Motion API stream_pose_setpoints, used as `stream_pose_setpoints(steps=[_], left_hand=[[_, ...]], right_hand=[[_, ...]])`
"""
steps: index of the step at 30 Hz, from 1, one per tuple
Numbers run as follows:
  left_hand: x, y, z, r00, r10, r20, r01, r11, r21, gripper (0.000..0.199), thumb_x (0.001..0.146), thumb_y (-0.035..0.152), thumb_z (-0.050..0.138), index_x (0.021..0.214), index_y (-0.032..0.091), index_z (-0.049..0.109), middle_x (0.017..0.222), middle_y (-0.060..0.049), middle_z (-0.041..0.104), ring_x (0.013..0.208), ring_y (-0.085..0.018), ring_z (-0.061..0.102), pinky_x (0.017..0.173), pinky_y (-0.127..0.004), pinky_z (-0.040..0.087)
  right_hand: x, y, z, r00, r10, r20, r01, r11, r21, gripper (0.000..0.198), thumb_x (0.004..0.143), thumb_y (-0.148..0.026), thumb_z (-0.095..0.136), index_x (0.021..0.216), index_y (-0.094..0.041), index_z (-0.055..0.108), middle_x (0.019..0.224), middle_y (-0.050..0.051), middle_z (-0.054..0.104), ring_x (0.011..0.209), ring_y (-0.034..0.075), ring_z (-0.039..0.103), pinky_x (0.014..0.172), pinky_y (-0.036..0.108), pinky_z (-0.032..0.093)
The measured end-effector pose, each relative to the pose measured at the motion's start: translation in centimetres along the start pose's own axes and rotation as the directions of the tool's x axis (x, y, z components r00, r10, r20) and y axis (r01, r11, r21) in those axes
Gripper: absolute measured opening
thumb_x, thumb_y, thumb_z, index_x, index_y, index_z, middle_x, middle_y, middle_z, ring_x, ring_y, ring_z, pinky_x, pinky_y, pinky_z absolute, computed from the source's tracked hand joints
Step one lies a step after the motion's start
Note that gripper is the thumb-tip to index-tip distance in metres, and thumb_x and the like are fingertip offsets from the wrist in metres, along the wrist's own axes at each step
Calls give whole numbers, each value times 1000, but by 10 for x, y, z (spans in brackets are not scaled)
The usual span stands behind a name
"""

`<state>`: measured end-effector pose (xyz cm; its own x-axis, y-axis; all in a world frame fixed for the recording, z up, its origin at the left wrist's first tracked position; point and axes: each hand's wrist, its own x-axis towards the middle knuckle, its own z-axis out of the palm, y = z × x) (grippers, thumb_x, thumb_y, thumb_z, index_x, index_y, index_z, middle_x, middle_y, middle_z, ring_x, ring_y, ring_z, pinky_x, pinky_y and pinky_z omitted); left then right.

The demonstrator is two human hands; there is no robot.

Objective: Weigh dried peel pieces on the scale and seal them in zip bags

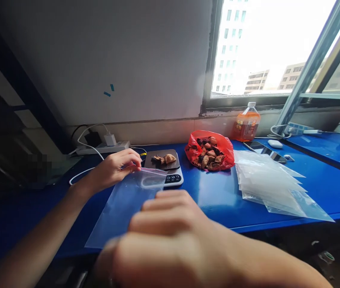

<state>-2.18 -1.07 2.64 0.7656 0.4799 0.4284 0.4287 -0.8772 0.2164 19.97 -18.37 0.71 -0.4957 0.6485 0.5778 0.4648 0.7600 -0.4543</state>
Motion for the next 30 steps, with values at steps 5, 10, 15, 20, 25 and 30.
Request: stream_pose_setpoints(steps=[5, 10, 15, 20, 25, 30], left_hand=[[1, 3, 5, 1000, -1, -26, 2, 999, 36, 15, 91, 23, 48, 84, 18, 60, 113, -7, 55, 97, -18, 58, 87, -32, 49], [2, 6, 20, 996, 89, -16, -89, 996, 25, 16, 93, 25, 49, 87, 20, 63, 115, -7, 55, 102, -19, 57, 89, -33, 49], [6, 12, 33, 978, 202, -41, -202, 979, 11, 15, 94, 23, 51, 90, 21, 65, 110, -6, 57, 105, -19, 55, 94, -34, 47], [5, 15, 29, 985, 155, -70, -156, 988, -12, 18, 95, 27, 51, 85, 21, 64, 109, -6, 57, 104, -18, 55, 94, -33, 47], [5, 14, 29, 983, 165, -81, -164, 986, 16, 18, 95, 28, 52, 86, 21, 65, 105, -5, 57, 101, -18, 55, 92, -32, 47], [6, 13, 32, 966, 211, -152, -206, 977, 49, 18, 95, 27, 52, 85, 20, 64, 94, -4, 55, 91, -16, 54, 84, -29, 48]], right_hand=[[93, 91, 1, 970, 220, -107, -214, 975, 63, 4, 79, -21, 55, 81, -20, 58, 75, 2, 63, 67, 14, 56, 59, 27, 41], [87, 126, 16, 927, 277, 252, -363, 832, 419, 17, 78, -25, 60, 92, -18, 52, 73, -2, 56, 62, 10, 47, 54, 22, 34], [69, 120, 19, 898, 305, 318, -441, 630, 640, 19, 74, -19, 63, 88, -17, 50, 77, -2, 56, 65, 9, 49, 57, 21, 35], [70, 121, 10, 869, 300, 393, -494, 492, 717, 33, 71, -14, 65, 100, -19, 50, 82, -1, 62, 69, 9, 54, 61, 22, 39], [70, 114, 10, 856, 305, 417, -515, 448, 731, 33, 69, -12, 66, 96, -19, 50, 84, -1, 61, 71, 9, 54, 62, 21, 39], [71, 108, 12, 846, 320, 426, -524, 359, 772, 27, 71, -14, 66, 92, -18, 50, 79, -3, 57, 67, 8, 51, 60, 20, 38]])
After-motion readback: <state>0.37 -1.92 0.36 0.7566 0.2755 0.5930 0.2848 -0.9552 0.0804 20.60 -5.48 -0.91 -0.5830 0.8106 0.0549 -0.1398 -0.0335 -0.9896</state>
